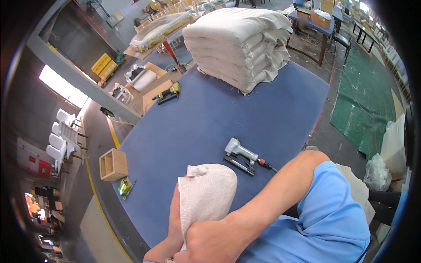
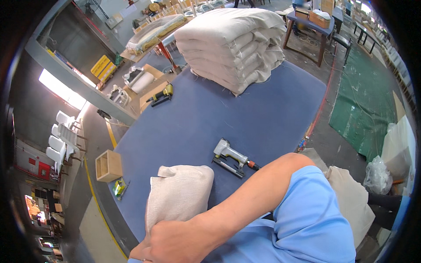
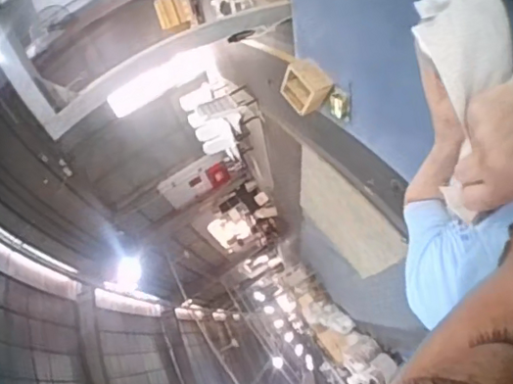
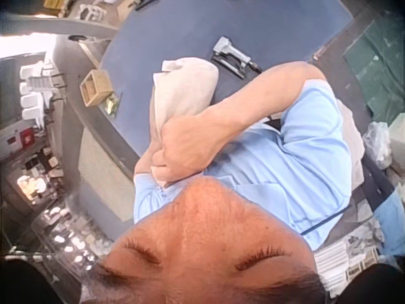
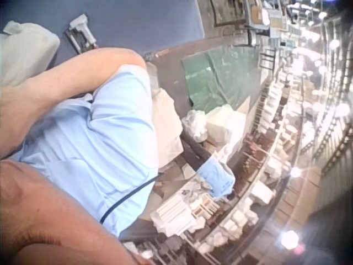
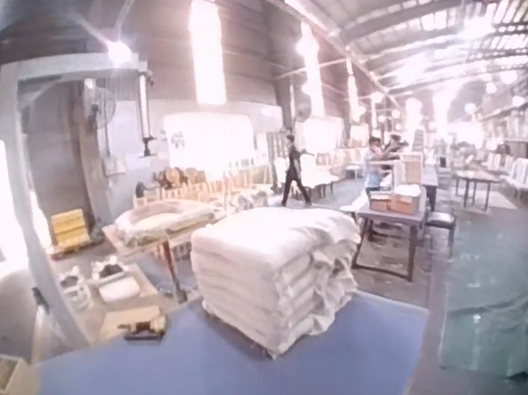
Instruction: The person is upholstering a cushion by fitting a white fabric cover over a black foam base. They use a pneumatic staple gun to secure the fabric edges to the underside of the cushion base, repeatedly folding and smoothing the material to ensure a tight fit.
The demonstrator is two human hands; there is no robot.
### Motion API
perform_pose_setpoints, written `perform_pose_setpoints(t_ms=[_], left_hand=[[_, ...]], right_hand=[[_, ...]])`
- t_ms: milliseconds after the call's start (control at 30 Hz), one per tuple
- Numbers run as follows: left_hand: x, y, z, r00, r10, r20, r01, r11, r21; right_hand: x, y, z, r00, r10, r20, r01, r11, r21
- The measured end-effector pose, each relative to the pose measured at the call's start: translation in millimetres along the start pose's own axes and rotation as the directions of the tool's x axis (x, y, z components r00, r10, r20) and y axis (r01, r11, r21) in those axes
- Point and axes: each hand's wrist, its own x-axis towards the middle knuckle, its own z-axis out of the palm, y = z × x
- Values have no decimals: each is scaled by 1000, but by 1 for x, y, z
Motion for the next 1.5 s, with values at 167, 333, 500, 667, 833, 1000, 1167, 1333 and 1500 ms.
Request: perform_pose_setpoints(t_ms=[167,333,500,667,833,1000,1167,1333,1500], left_hand=[[1,8,-9,997,54,52,-50,996,-80],[2,10,-37,992,69,107,-56,991,-123],[13,4,-78,957,125,261,-79,980,-182],[3,7,-120,867,227,443,-137,965,-226],[-26,43,-126,881,95,464,-109,994,5],[-38,114,-106,885,-425,191,182,692,698],[-46,125,-76,871,-485,82,173,457,872],[-50,97,-85,939,-329,104,187,737,649],[-73,48,-115,984,162,69,-174,836,520]], right_hand=[[30,-2,19,998,22,-60,-19,998,65],[59,1,46,995,97,-35,-92,988,122],[76,9,72,990,134,35,-134,991,3],[94,22,101,970,46,237,-15,991,-131],[117,13,77,762,259,593,-22,926,-376],[131,0,85,756,321,571,-34,889,-456],[136,-8,76,753,214,622,58,921,-386],[118,-3,95,845,267,463,-53,904,-424],[56,-27,66,929,-139,-343,119,990,-79]])
